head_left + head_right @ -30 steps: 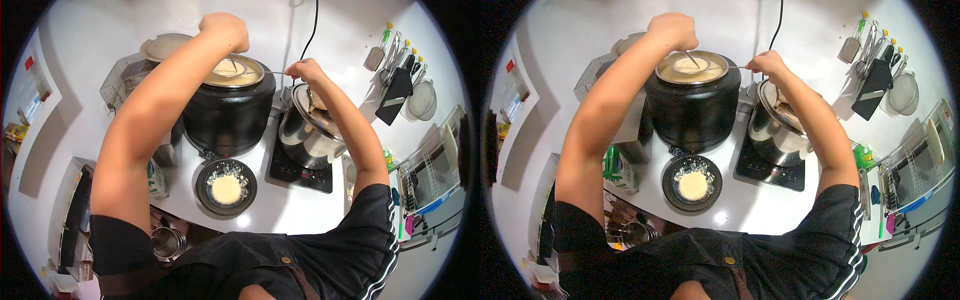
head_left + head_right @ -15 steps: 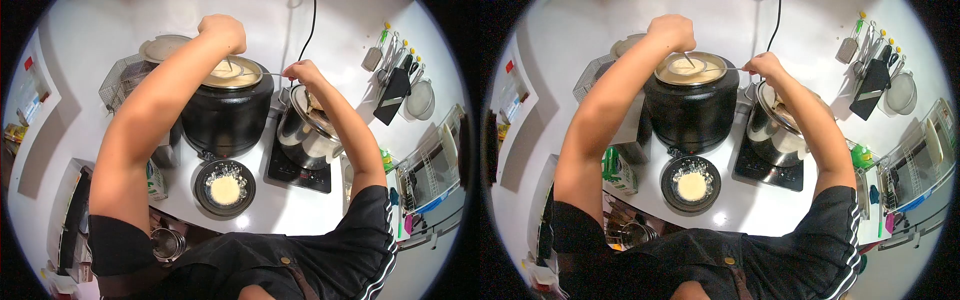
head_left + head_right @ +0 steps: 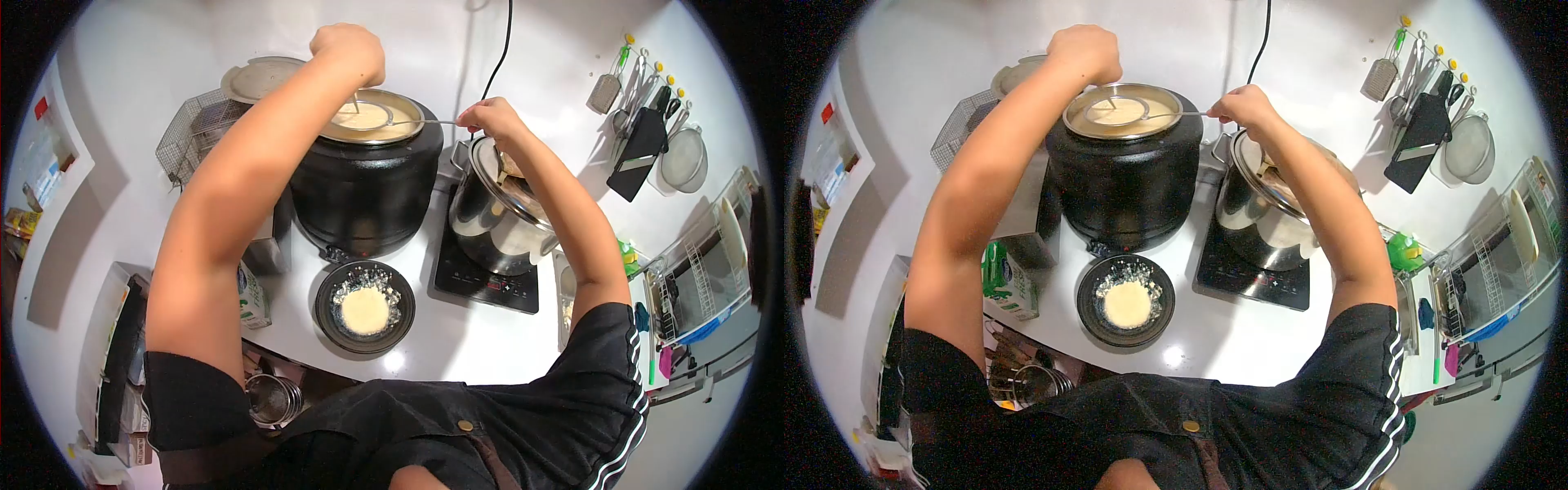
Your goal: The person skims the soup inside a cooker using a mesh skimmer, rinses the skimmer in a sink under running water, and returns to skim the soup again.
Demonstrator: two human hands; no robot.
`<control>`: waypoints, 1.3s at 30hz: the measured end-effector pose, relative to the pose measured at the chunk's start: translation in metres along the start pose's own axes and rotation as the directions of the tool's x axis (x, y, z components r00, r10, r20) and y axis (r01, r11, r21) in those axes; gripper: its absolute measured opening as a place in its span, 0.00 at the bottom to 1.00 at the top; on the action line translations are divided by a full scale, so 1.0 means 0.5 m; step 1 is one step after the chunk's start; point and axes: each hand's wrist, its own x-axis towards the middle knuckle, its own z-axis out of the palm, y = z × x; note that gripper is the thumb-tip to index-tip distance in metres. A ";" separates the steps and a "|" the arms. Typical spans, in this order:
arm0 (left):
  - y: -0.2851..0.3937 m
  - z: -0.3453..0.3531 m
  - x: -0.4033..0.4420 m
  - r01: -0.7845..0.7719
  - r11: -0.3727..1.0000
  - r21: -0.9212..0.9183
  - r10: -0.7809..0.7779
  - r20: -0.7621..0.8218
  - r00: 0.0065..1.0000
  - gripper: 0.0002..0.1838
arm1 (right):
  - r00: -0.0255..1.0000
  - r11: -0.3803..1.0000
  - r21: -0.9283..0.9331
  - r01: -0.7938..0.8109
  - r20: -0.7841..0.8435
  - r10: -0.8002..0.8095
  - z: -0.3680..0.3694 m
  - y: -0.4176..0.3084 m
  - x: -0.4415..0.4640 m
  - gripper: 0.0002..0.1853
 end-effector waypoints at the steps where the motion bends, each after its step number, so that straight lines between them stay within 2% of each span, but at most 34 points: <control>1: -0.004 0.001 0.001 0.009 1.000 0.000 -0.009 -0.001 1.000 0.15 | 1.000 1.000 0.002 -0.002 -0.004 0.002 -0.003 0.001 0.002 0.09; 8: -0.020 0.024 0.002 0.022 0.999 -0.040 -0.022 -0.018 1.000 0.15 | 1.000 1.000 -0.002 0.011 0.002 -0.011 -0.005 0.006 0.004 0.09; 11: -0.020 0.027 -0.007 -0.019 0.998 -0.057 0.017 -0.031 0.999 0.15 | 1.000 1.000 -0.010 -0.012 -0.002 0.012 -0.006 0.012 0.005 0.09; 19: -0.040 0.035 -0.017 0.033 0.996 -0.081 -0.038 -0.055 0.998 0.16 | 1.000 1.000 -0.024 0.009 -0.009 -0.009 -0.006 0.031 0.017 0.08; 26: -0.047 0.032 -0.029 0.004 0.994 -0.108 -0.006 -0.021 1.000 0.17 | 1.000 1.000 0.019 0.023 -0.019 -0.023 -0.010 0.049 0.028 0.08; 34: -0.058 0.023 -0.041 0.044 0.994 -0.098 -0.046 -0.015 0.999 0.17 | 0.999 0.998 0.036 0.042 -0.020 -0.041 -0.013 0.036 0.020 0.08; 36: -0.057 0.014 -0.042 0.028 0.993 -0.113 -0.030 -0.013 0.999 0.17 | 1.000 0.999 -0.036 0.003 -0.027 -0.004 -0.016 0.027 0.012 0.08; 39: -0.034 0.012 -0.032 -0.013 0.994 -0.106 0.012 -0.011 1.000 0.17 | 1.000 1.000 -0.007 -0.016 -0.008 0.016 -0.006 0.021 0.007 0.08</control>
